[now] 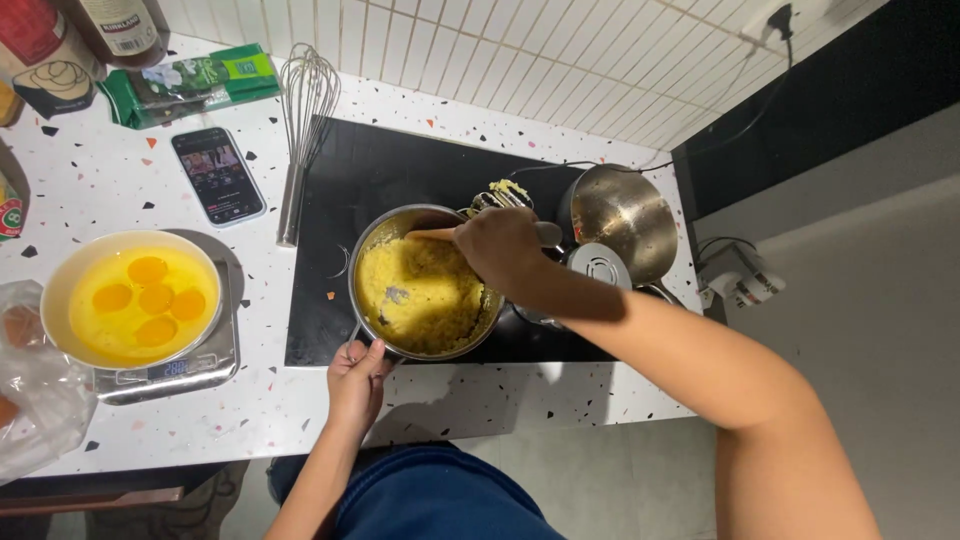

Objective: The recorder is mixing and preparing dough in a pot, using a spatula and a hand mixer, and has cracked eggs ready to be added.

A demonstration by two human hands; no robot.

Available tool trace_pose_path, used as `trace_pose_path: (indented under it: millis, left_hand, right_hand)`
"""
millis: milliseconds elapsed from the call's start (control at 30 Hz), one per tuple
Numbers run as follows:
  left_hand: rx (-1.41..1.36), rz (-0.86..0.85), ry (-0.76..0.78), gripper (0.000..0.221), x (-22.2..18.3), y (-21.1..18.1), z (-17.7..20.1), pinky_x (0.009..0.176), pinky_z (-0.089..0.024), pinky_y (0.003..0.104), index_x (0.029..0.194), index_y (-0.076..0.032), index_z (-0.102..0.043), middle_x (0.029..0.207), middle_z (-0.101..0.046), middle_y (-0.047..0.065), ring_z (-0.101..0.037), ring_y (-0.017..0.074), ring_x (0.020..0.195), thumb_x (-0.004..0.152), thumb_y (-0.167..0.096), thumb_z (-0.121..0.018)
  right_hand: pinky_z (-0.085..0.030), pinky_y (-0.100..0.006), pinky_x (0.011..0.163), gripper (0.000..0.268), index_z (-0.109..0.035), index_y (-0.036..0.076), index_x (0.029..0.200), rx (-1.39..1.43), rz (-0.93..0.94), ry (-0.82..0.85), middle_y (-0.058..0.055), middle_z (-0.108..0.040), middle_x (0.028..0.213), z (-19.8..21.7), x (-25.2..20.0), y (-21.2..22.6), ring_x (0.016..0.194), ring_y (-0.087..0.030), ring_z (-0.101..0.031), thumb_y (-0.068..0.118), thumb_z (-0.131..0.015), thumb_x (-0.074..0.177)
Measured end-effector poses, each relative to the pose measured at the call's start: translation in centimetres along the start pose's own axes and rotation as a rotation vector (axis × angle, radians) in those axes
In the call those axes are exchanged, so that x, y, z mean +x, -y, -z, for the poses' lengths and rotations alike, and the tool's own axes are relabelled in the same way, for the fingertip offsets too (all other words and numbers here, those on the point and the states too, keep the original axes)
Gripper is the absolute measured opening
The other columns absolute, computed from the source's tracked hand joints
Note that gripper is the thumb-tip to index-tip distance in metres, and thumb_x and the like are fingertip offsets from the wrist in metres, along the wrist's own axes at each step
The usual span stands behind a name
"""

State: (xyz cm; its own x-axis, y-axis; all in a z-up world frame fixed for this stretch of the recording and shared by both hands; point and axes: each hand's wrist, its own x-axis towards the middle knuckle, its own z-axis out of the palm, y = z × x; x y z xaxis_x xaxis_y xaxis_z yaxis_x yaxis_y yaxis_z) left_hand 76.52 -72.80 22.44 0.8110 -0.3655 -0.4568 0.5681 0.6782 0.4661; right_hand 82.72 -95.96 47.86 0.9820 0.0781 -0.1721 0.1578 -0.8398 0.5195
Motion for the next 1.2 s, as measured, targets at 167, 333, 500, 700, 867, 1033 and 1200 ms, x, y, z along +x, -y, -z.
trace_pose_path:
  millis: [167,333,500,700,867,1033,1200]
  left_hand:
    - [0.083,-0.014,-0.079,0.038,0.9,-3.6,-1.0,0.052,-0.033,0.026,0.073,-0.020,-0.042,0.061,-0.046,-0.002,-0.038,0.0099,0.053,0.093,0.000,-0.068]
    - [0.034,0.031,0.039,0.041,2.6,-4.9,0.0,0.052,-0.030,0.023,0.072,-0.021,-0.042,0.064,-0.042,-0.009,-0.035,0.0040,0.056,0.096,0.003,-0.065]
    - [0.057,0.052,0.056,0.037,3.3,-4.8,0.9,0.053,-0.032,0.024,0.078,-0.019,-0.043,0.065,-0.041,-0.009,-0.035,0.0042,0.055,0.096,0.003,-0.066]
    - [0.086,0.063,0.056,0.034,2.8,-5.5,0.3,0.054,-0.033,0.024,0.084,-0.019,-0.042,0.068,-0.043,-0.008,-0.036,0.0044,0.056,0.097,0.002,-0.065]
    - [0.121,0.091,0.070,0.032,2.6,-6.5,-0.3,0.054,-0.035,0.024,0.083,-0.018,-0.042,0.067,-0.043,-0.006,-0.036,0.0052,0.056,0.098,0.001,-0.064]
    - [0.099,0.103,0.154,0.035,3.2,-6.0,1.1,0.055,-0.036,0.024,0.078,-0.018,-0.042,0.066,-0.044,-0.006,-0.037,0.0068,0.056,0.100,0.000,-0.063]
    - [0.208,0.096,0.079,0.034,2.8,-6.4,0.5,0.051,-0.035,0.025,0.076,-0.017,-0.045,0.066,-0.046,-0.004,-0.036,0.0075,0.054,0.099,0.000,-0.063]
  right_hand:
    - [-0.054,-0.038,0.053,0.024,-0.078,0.011,0.093,0.151,0.012,0.423,-0.008,-0.074,0.082,-1.0,2.6,-2.6,0.074,-0.020,-0.070,0.033,-0.068,0.097]
    - [-0.055,-0.039,0.047,0.013,-0.074,0.000,0.096,0.620,-0.098,0.902,-0.015,-0.076,0.078,-0.2,2.6,-6.9,0.056,-0.024,-0.070,0.008,-0.064,0.091]
    - [-0.047,-0.037,0.044,0.035,-0.068,0.012,0.116,0.796,-0.180,1.155,-0.013,-0.065,0.072,-1.1,0.3,-6.6,0.052,-0.020,-0.059,0.003,-0.074,0.083]
    - [-0.048,-0.033,0.042,0.053,-0.063,0.022,0.132,1.094,-0.274,1.169,-0.006,-0.063,0.070,-2.4,-3.6,-3.9,0.051,-0.016,-0.059,0.007,-0.074,0.083]
    - [-0.052,-0.033,0.039,0.055,-0.057,0.016,0.134,1.351,-0.325,1.010,-0.008,-0.068,0.069,-3.5,-6.6,1.1,0.047,-0.017,-0.062,0.009,-0.074,0.081]
    - [-0.044,-0.033,0.035,0.046,-0.050,0.009,0.135,1.828,-0.592,0.834,-0.010,-0.061,0.070,-2.3,-9.7,7.4,0.044,-0.014,-0.056,0.014,-0.068,0.093]
    - [-0.041,-0.030,0.032,0.040,-0.045,0.009,0.132,2.282,-0.771,0.726,-0.011,-0.058,0.068,-3.0,-11.2,11.5,0.041,-0.013,-0.051,0.017,-0.063,0.097]
